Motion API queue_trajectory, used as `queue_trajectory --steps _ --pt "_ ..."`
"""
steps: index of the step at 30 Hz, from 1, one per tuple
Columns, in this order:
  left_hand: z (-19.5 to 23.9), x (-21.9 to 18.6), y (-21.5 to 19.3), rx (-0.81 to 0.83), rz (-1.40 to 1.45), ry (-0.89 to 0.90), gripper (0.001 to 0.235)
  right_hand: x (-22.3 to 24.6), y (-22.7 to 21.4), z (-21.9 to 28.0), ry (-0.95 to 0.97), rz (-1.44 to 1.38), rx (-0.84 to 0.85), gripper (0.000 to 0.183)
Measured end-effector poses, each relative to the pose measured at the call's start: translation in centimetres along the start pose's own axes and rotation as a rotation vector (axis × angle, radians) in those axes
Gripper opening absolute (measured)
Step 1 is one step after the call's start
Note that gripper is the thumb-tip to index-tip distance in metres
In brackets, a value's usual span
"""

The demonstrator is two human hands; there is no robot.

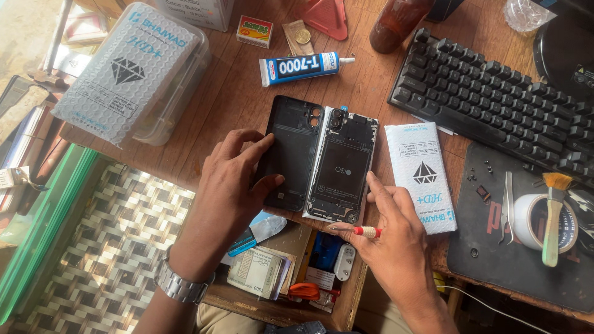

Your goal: The person removes the back cover from a smartphone, then uses a red-handled screwdriver to unscrew and remove components from the camera module area. The person continues to remove screws from the phone's internal frame and places them on the work surface.

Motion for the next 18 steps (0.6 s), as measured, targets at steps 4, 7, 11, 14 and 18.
queue_trajectory --steps 4,7,11,14,18 --pt "-0.1 0.3 -0.1 0.021 0.04 -0.013 0.055 -0.2 -0.2 -0.2 -0.074 0.008 0.006 0.096" --pt "0.0 0.4 0.0 0.021 0.038 -0.013 0.054 -0.2 -0.6 -0.3 -0.137 0.034 0.009 0.091" --pt "0.1 0.5 0.1 0.05 0.022 -0.043 0.054 -0.7 -0.6 -0.2 -0.015 0.22 0.145 0.092" --pt "0.2 0.5 0.1 0.036 0.016 -0.022 0.054 0.1 -0.9 -0.2 -0.195 0.28 0.11 0.087" --pt "0.2 0.7 0.0 0.014 0.055 0.009 0.053 0.5 -1.0 -0.3 -0.293 0.259 0.073 0.077"
Point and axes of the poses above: each hand's wrist, its own z-axis away from the middle knuckle, its own y-axis out of the palm, x = y × z, the point moved 4 cm from there along -z, towards the middle knuckle, and after that the axes turned 11 degrees about -x, right-handed, at the moved point
